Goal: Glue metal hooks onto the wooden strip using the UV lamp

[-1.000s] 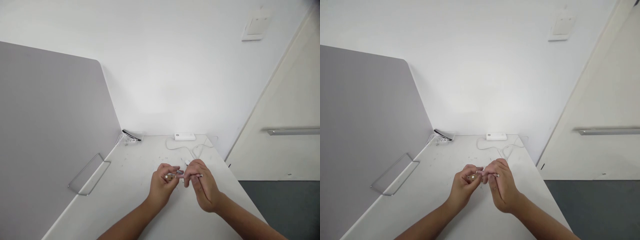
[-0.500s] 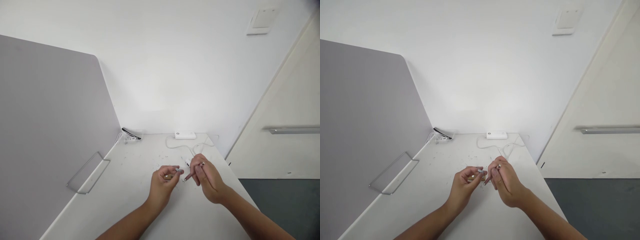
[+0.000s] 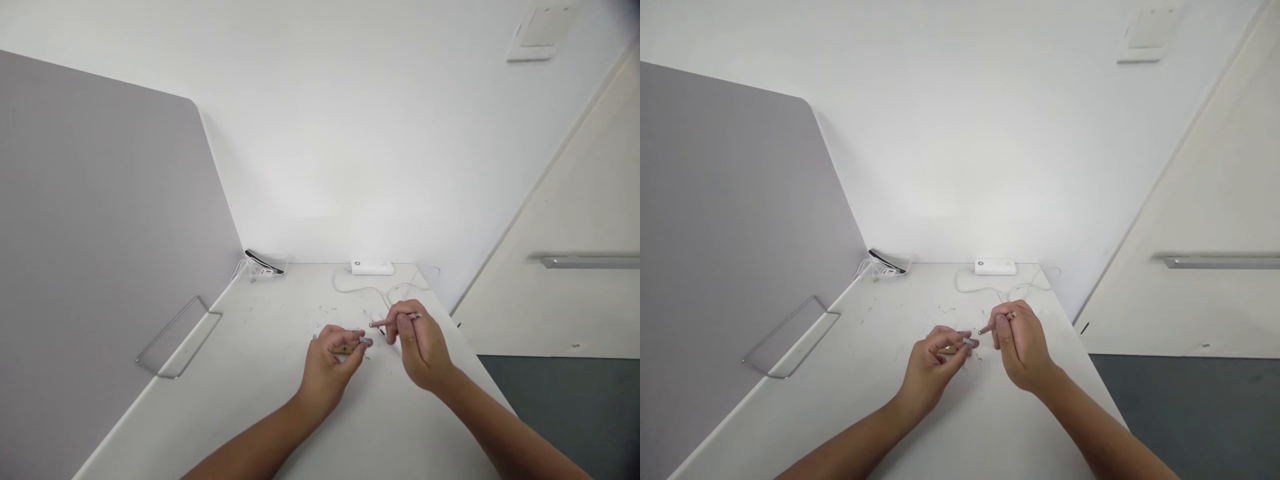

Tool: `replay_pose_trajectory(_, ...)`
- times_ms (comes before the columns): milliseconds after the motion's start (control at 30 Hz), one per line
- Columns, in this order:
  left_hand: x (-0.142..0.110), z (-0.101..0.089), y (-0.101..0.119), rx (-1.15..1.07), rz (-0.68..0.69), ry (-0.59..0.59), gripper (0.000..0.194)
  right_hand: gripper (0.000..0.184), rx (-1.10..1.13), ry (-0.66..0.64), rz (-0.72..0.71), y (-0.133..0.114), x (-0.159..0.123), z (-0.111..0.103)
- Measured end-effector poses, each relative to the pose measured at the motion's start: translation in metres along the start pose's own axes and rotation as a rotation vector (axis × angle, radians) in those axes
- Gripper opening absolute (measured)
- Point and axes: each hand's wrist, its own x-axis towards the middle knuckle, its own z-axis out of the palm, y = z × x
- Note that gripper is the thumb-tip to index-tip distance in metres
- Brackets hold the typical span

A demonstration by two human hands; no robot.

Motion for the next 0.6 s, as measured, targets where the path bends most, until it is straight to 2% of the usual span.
replay_pose_trajectory(167, 0.001, 0.0, 0.003, 0.018, -0.017, 0.012, 0.009, 0.028, 0.159, -0.192, -0.047, -0.016, 0.003, -0.003)
replay_pose_trajectory(233, 0.001, -0.001, 0.003, 0.019, -0.014, 0.006, 0.007, 0.027, 0.176, -0.213, -0.11, -0.024, 0.003, 0.001)
replay_pose_trajectory(367, 0.0, -0.001, 0.001, 0.047, 0.011, -0.008, 0.006, 0.023, 0.097, -0.153, -0.179, -0.024, -0.001, 0.009)
replay_pose_trajectory(533, -0.001, -0.001, 0.001, 0.028, 0.017, 0.006, 0.008, 0.021, -0.051, 0.021, -0.133, -0.007, -0.001, 0.008)
replay_pose_trajectory(600, -0.001, 0.0, 0.001, 0.023, 0.012, 0.004, 0.009, 0.023, -0.087, 0.044, -0.142, -0.003, 0.001, 0.004)
